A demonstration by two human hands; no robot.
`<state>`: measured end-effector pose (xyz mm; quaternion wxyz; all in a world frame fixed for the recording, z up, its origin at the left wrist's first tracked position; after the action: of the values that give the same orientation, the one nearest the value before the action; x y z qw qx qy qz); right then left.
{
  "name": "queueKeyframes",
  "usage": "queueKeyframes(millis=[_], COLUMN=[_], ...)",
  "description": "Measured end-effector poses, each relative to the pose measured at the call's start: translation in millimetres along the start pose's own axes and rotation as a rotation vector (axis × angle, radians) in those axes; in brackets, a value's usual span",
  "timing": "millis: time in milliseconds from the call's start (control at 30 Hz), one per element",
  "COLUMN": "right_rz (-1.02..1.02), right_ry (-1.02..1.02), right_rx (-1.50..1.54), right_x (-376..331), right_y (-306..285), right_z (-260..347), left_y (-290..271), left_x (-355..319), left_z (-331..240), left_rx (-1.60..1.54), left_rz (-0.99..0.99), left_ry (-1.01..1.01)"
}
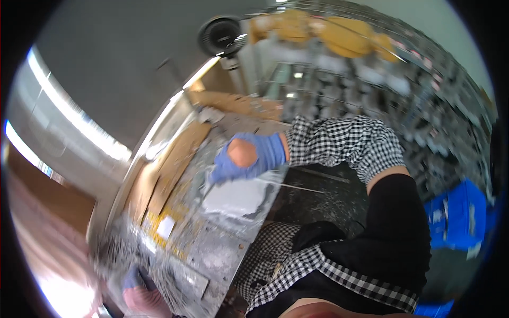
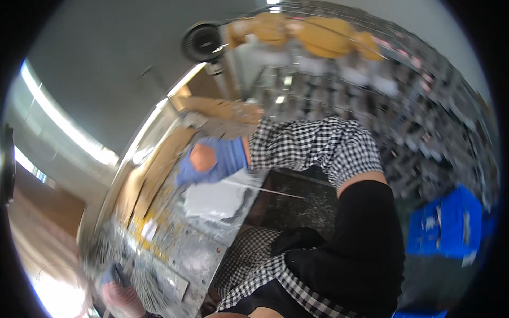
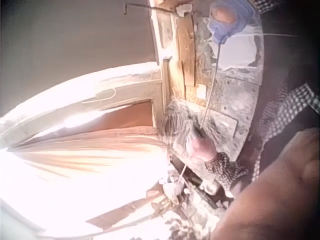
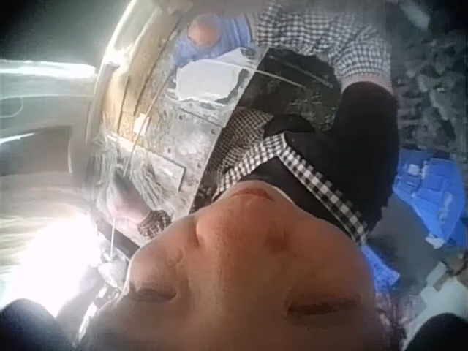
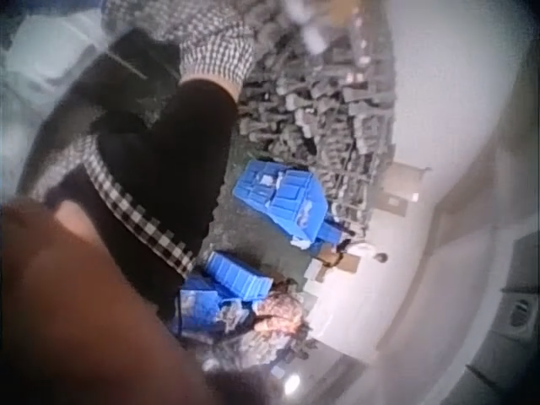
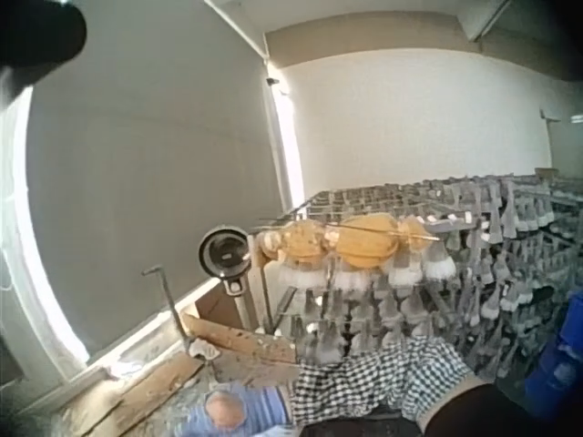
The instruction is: Sorting and aligning synthetic brush fibers into bundles for manufacturing.
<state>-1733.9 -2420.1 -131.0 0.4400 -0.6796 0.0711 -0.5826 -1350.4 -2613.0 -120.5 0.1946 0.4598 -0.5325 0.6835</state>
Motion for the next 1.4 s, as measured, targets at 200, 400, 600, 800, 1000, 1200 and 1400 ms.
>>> queueKeyframes(millis=[200,400,600,800,1000,1200,1400], right_rz=[0.303,0.150,0.071,0.082,0.155,0.106,-0.237], right_ry=[-0.134,-0.068,-0.055,-0.049,0.006,-0.028,-0.340], right_rx=[-0.767,-1.031,-1.065,-1.070,-1.093,-1.119,-0.794], right_x=[83.9,139.3,157.1,153.9,157.5,181.9,238.7], right_y=[58.7,96.7,103.8,107.1,112.7,114.0,139.2], right_z=[-148.2,-263.8,-303.6,-326.4,-331.1,-335.4,-328.9], left_y=[-46.3,-50.3,-43.3,-21.8,-11.7,-5.6,23.0], left_x=[-74.7,-138.0,-136.1,-139.8,-139.0,-66.0,82.6], left_z=[58.3,94.0,100.9,127.8,153.1,251.6,386.6], left_rx=[0.197,0.079,0.002,-0.130,-0.033,0.446,0.680], left_rz=[0.090,0.013,-0.084,-0.105,-0.105,-0.147,0.172], left_ry=[-0.230,-0.550,-0.774,-1.036,-0.987,-0.477,-0.591])
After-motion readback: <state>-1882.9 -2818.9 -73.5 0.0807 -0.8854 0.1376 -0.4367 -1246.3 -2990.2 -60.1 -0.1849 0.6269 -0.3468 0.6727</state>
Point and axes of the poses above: each hand's wrist, its own x-axis towards the middle knuckle, its own y-axis out of the palm, z = x × y, the point moved 3 cm from there along x, towards the middle knuckle, and after that the axes turned 13 degrees about -z, right-handed, at the moved point
